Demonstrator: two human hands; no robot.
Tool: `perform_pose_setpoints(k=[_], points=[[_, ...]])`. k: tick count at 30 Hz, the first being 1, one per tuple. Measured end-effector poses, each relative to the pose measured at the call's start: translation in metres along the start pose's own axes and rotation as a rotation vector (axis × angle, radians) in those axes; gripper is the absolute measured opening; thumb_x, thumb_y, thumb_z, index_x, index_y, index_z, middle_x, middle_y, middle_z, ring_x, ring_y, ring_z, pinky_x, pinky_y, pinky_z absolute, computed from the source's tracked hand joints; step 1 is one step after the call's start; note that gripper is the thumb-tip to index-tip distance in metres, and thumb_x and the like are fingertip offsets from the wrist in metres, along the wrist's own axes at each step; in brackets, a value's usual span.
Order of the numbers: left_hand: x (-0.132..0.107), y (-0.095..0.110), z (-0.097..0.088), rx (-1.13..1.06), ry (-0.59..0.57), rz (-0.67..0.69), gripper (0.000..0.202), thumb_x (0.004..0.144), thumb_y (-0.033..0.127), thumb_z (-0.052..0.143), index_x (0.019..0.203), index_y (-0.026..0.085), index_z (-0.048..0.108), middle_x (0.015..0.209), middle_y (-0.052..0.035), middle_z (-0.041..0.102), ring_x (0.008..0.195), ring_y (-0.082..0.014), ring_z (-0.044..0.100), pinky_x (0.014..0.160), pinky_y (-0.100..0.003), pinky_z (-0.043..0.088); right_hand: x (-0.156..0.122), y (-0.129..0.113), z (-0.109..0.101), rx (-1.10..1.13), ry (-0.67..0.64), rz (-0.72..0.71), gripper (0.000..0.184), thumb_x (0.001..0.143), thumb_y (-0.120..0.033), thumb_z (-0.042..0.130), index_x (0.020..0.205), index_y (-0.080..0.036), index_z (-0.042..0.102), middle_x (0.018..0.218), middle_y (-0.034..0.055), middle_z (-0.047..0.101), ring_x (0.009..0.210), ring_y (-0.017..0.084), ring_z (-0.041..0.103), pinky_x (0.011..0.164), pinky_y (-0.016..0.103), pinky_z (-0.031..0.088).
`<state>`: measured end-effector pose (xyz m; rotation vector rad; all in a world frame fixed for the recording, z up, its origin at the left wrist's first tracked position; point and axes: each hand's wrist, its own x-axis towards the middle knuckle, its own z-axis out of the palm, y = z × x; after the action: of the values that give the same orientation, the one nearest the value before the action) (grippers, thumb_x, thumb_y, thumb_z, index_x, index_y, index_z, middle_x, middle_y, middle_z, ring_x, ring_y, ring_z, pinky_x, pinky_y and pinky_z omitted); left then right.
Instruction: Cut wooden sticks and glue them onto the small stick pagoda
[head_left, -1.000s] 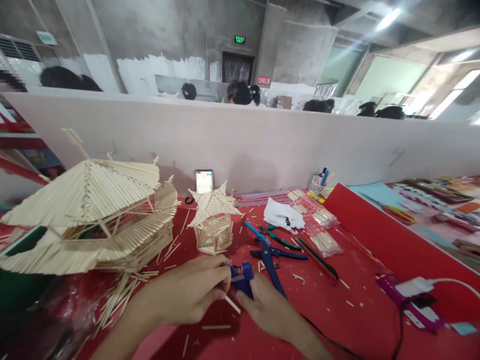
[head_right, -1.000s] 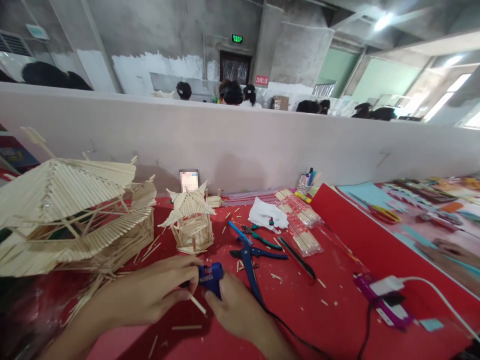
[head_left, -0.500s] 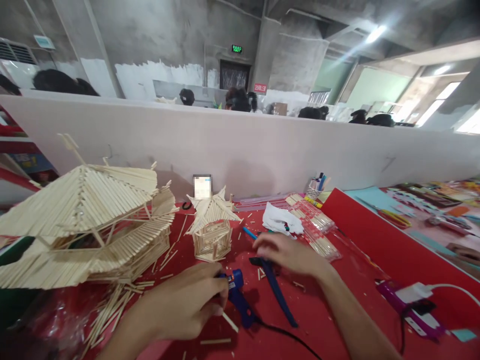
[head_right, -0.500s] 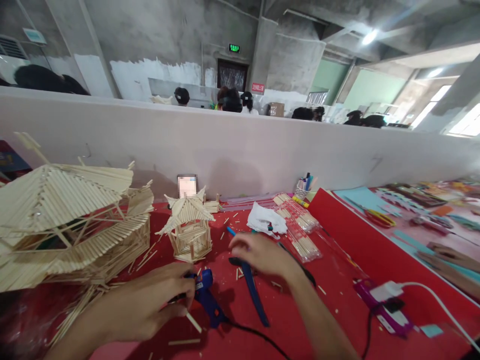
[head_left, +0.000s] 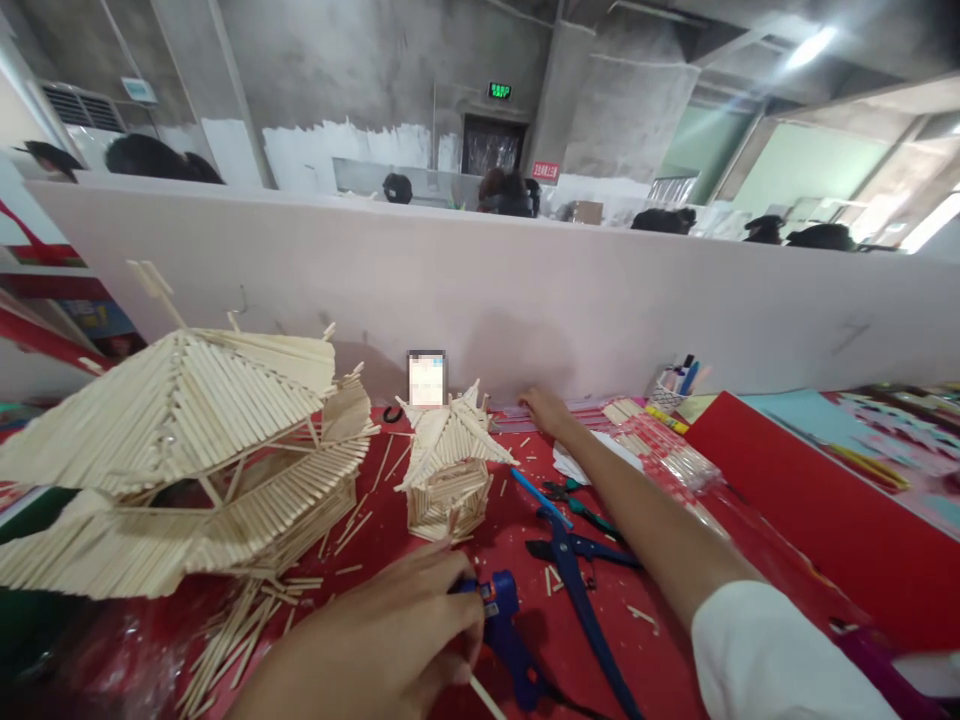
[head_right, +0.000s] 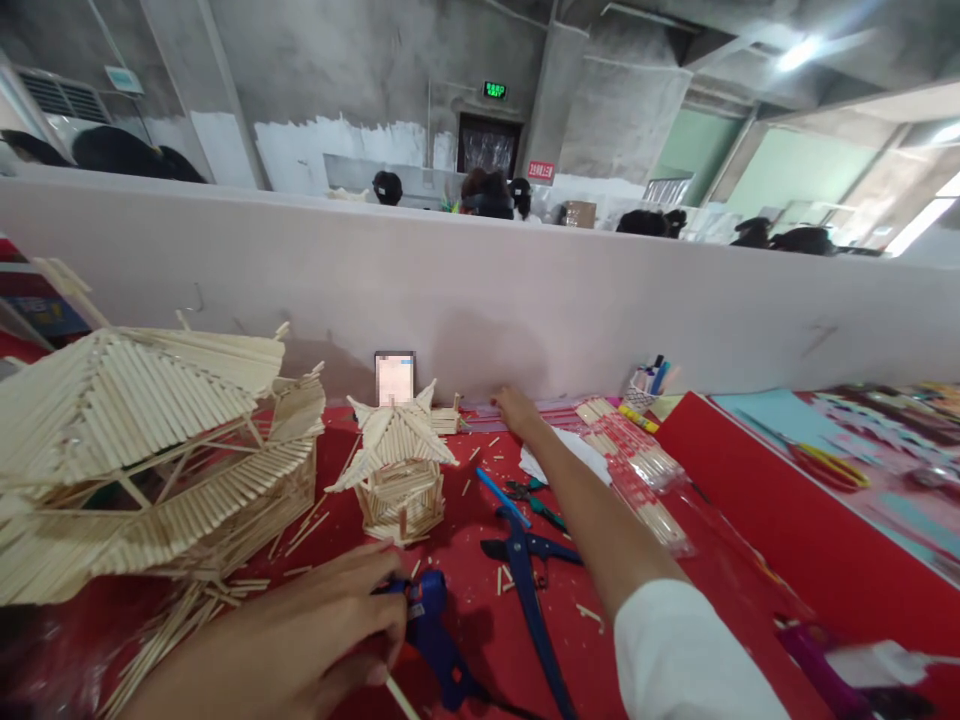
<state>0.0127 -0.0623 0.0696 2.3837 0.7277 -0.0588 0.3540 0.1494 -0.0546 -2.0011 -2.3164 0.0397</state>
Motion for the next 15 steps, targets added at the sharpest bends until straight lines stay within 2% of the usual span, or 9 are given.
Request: perform_pose_setpoints(k=[4,8,12,13,15], points=[[0.000,-0.001,0.000,-0.015,0.004,0.009,0.018,0.078,0.005,0.059,0.085,0.022,0.058,0.102,-0.0017,0.058,0.098,-0.0202,0.055,0.080,-0.028,0.041,0.007,0.011,0.003,-0.008,-0.010,-0.086,0.035,0.095,-0.034,0.061,0.125,-0.017,0.058,0.125,0.0095,0.061,0.105,0.023,0.063,0.088,0.044,0.055],[0.000,-0.003,0.002,0.005,0.003,0.012,0.017,0.079,0.007,0.058,0.088,0.022,0.057,0.103,-0.0023,0.058,0.098,-0.0209,0.055,0.081,-0.029,0.041,0.004,0.010,-0.003,0.029,0.045,-0.160,0.035,0.095,-0.034,0.061,0.125,-0.017,0.058,0.125,0.0092,0.061,0.104,0.023,0.064,0.087,0.044,0.056],[0.001,-0.007,0.003,0.025,0.000,0.009,0.014,0.081,0.010,0.058,0.088,0.021,0.059,0.101,-0.0029,0.058,0.095,-0.0205,0.056,0.081,-0.030,0.041,-0.012,-0.006,-0.026,0.113,0.232,-0.235,0.027,0.096,-0.031,0.060,0.118,-0.016,0.061,0.117,0.0078,0.064,0.101,0.021,0.064,0.087,0.042,0.055],[0.002,-0.008,0.003,0.022,0.002,0.009,0.014,0.081,0.010,0.058,0.088,0.022,0.059,0.100,-0.0025,0.058,0.095,-0.0202,0.056,0.081,-0.030,0.041,-0.019,-0.011,-0.034,0.136,0.298,-0.250,0.020,0.098,-0.024,0.055,0.114,-0.016,0.064,0.110,0.0085,0.066,0.101,0.021,0.063,0.091,0.041,0.053],[0.004,-0.012,0.004,0.016,0.001,0.013,0.014,0.081,0.010,0.059,0.087,0.023,0.060,0.100,-0.0019,0.059,0.095,-0.0200,0.056,0.081,-0.030,0.041,-0.041,-0.025,-0.053,0.182,0.423,-0.280,0.023,0.100,-0.016,0.045,0.114,-0.017,0.064,0.105,0.0096,0.066,0.102,0.021,0.061,0.093,0.040,0.050]])
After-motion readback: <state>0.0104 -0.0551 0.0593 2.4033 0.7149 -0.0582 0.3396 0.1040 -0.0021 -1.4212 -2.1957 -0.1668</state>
